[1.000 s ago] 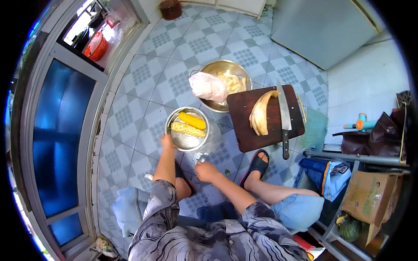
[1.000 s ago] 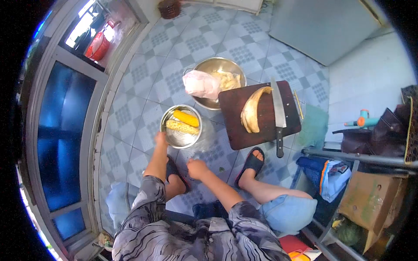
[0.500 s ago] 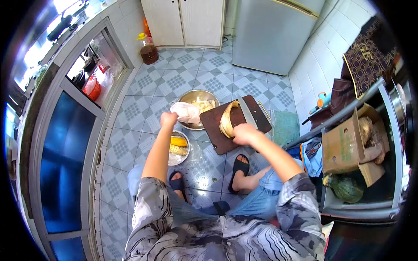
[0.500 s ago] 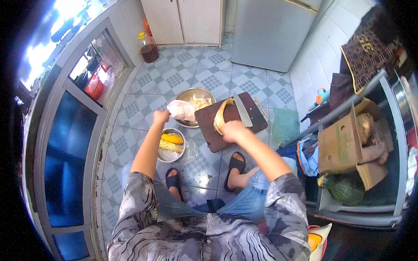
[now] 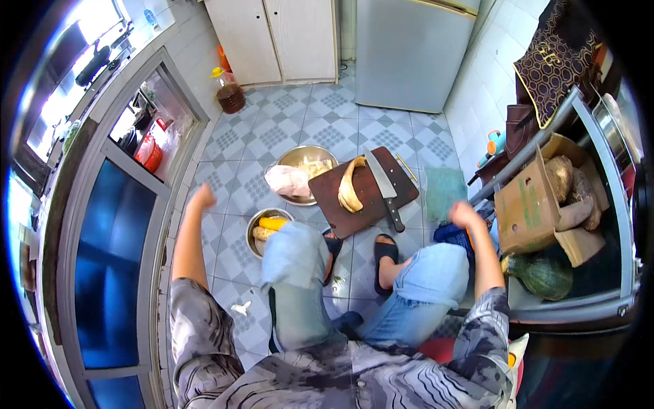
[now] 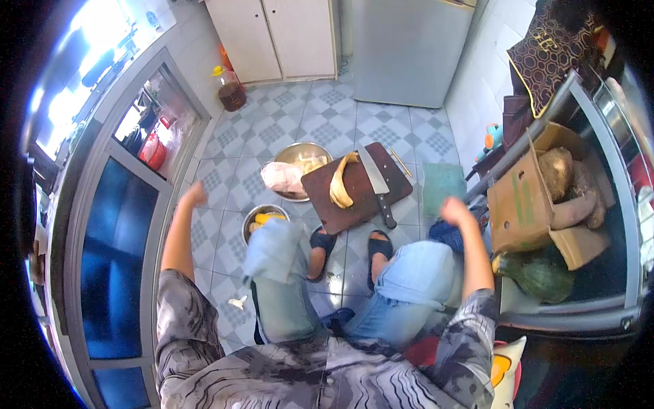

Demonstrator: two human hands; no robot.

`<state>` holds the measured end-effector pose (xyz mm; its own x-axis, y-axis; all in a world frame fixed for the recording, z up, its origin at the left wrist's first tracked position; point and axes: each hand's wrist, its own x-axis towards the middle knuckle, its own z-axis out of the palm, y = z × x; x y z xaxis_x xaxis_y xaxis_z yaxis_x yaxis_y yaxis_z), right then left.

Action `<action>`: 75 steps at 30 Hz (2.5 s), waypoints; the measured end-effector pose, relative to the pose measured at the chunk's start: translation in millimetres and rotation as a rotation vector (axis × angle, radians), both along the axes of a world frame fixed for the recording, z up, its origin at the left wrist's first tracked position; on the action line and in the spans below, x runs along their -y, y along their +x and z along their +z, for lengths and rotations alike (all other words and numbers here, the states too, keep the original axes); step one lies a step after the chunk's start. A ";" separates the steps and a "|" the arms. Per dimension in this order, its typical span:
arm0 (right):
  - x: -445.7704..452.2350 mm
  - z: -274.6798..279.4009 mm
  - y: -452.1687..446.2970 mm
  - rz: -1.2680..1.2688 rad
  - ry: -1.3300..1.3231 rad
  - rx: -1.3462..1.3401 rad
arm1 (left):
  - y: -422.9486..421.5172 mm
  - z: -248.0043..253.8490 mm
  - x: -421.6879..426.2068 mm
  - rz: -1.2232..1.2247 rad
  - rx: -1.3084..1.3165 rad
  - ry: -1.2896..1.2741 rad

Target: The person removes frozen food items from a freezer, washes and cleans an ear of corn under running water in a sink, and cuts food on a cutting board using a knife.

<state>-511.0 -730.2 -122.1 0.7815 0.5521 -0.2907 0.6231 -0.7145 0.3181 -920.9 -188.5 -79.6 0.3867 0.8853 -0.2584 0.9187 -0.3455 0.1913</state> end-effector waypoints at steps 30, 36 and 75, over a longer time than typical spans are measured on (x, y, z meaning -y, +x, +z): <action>-169.6 -118.5 5.1 -0.137 0.476 -0.584 | 321.7 -173.0 187.3 -0.801 0.471 -0.128; -137.2 -130.1 21.3 -0.055 0.570 -0.264 | 323.6 -167.1 220.3 -0.931 0.232 0.025; -181.0 -133.0 -5.9 0.078 0.631 -0.377 | 359.7 -223.1 224.7 -0.369 0.950 0.101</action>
<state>-516.9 -549.2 -255.1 0.6425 0.7533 -0.1407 0.6656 -0.6395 -0.3846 -561.2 -413.2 -302.7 0.6457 0.6701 0.3660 0.2354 -0.6307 0.7394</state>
